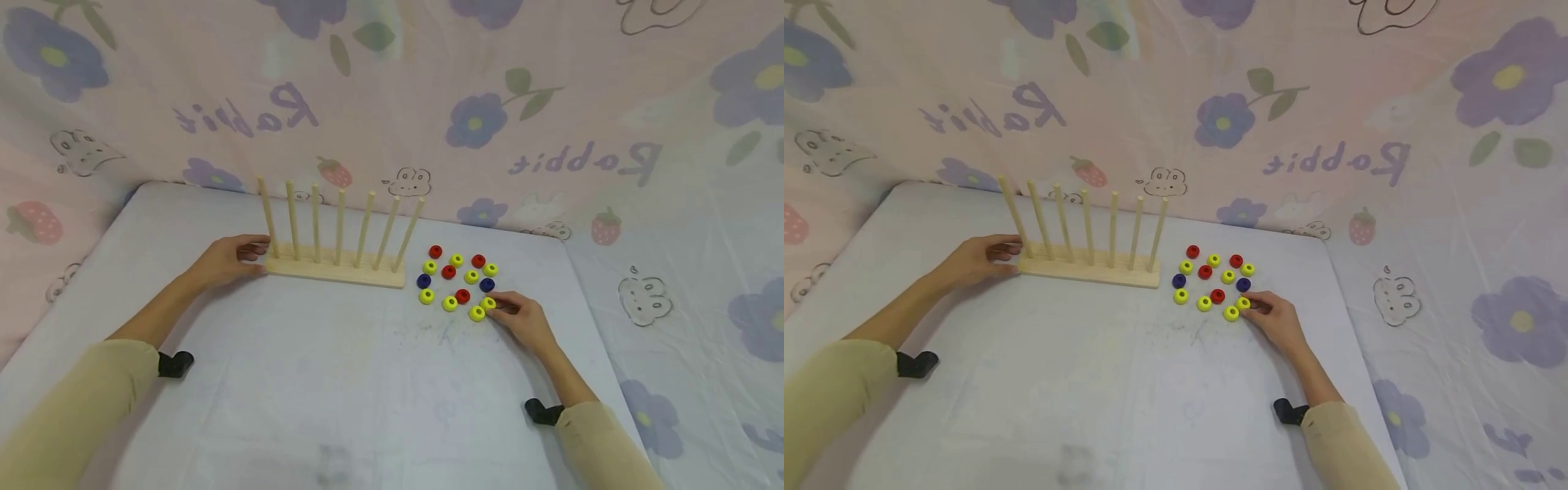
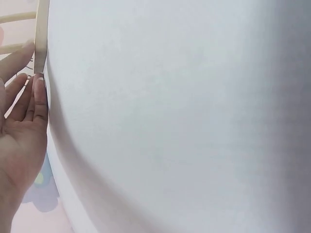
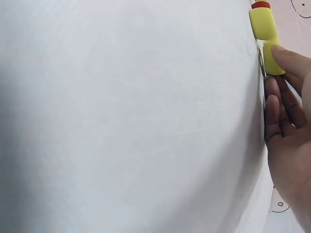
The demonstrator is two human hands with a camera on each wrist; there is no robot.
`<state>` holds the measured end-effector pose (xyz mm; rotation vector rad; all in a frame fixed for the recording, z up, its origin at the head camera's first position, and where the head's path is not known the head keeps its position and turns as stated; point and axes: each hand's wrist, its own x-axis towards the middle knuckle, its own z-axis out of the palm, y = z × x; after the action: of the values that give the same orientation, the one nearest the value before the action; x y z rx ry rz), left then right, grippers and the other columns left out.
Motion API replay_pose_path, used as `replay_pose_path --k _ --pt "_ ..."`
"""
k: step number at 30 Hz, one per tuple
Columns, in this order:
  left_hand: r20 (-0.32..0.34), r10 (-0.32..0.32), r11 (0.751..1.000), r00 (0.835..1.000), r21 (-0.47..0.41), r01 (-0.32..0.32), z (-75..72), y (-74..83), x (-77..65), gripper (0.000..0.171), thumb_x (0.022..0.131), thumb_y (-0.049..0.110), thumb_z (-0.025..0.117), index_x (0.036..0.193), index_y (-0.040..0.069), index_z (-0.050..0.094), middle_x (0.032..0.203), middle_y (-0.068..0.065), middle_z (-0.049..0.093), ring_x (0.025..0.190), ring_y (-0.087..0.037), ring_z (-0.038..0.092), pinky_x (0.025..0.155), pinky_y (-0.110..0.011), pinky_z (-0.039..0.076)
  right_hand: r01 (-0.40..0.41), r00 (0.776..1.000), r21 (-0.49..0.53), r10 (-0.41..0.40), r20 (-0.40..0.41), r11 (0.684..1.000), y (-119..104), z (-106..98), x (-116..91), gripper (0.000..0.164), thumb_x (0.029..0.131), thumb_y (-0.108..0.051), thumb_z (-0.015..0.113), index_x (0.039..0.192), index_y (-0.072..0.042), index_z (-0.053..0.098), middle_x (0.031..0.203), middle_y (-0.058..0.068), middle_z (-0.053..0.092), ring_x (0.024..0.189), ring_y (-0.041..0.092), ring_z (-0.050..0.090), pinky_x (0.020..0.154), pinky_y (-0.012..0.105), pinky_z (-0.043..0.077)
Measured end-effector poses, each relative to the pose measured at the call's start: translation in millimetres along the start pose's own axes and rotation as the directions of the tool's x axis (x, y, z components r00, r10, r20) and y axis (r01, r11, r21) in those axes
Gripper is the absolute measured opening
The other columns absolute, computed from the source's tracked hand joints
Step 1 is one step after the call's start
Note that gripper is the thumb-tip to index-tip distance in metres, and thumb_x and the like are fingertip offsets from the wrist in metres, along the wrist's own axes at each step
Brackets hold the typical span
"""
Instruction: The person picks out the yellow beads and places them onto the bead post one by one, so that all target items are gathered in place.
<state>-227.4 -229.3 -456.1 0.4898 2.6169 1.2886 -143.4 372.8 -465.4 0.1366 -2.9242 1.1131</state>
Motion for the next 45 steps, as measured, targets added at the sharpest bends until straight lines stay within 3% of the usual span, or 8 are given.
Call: replay_pose_path --k 9,13,18,25,45 --pt "0.027 -0.037 0.999 0.999 0.003 0.037 -1.2 1.2 5.8 0.071 0.085 0.008 0.079 0.145 -0.006 0.044 0.131 -0.028 0.058 0.116 -0.040 0.058 0.101 -0.049 0.046 0.011 0.999 0.018 -0.010 -0.050 1.000 -2.1 -2.1 2.4 0.033 0.092 -0.023 0.074 0.123 -0.012 0.069 0.114 0.007 0.067 0.097 0.020 0.060 0.078 0.007 0.047" --pt "0.040 -0.043 0.999 0.998 0.003 0.043 -0.8 0.6 8.1 0.071 0.084 0.007 0.079 0.144 -0.008 0.043 0.132 -0.029 0.056 0.116 -0.040 0.057 0.101 -0.049 0.046 0.011 0.998 0.030 -0.009 -0.060 0.999 -8.5 -5.8 2.6 0.031 0.091 -0.019 0.074 0.122 -0.012 0.069 0.117 0.007 0.067 0.100 0.022 0.063 0.078 0.008 0.049" --pt "0.058 -0.041 0.999 0.997 -0.002 0.041 -1.1 -2.2 10.1 0.073 0.084 0.007 0.080 0.144 -0.010 0.042 0.133 -0.030 0.054 0.117 -0.039 0.056 0.100 -0.039 0.048 0.042 0.997 0.052 -0.038 -0.064 0.998 -20.6 -14.1 7.3 0.030 0.091 -0.015 0.074 0.121 -0.010 0.069 0.118 0.008 0.067 0.101 0.023 0.064 0.081 0.008 0.049" --pt "0.090 -0.050 0.998 0.995 -0.029 0.053 0.0 -1.1 10.4 0.077 0.084 0.010 0.080 0.145 -0.010 0.039 0.136 -0.030 0.051 0.122 -0.040 0.052 0.105 -0.050 0.043 0.062 0.994 0.054 -0.056 -0.098 0.997 -28.2 -18.8 14.0 0.031 0.091 -0.009 0.073 0.122 -0.007 0.068 0.116 0.010 0.067 0.098 0.019 0.064 0.081 0.008 0.049" --pt "0.082 -0.083 0.996 0.993 -0.019 0.085 4.2 2.2 12.8 0.073 0.084 0.009 0.080 0.144 -0.008 0.042 0.139 -0.030 0.049 0.120 -0.040 0.052 0.104 -0.050 0.042 0.162 0.980 0.024 -0.158 -0.118 0.987 -67.8 -32.1 42.5 0.032 0.090 -0.013 0.075 0.121 -0.011 0.069 0.116 0.004 0.068 0.096 0.018 0.065 0.081 0.010 0.050"
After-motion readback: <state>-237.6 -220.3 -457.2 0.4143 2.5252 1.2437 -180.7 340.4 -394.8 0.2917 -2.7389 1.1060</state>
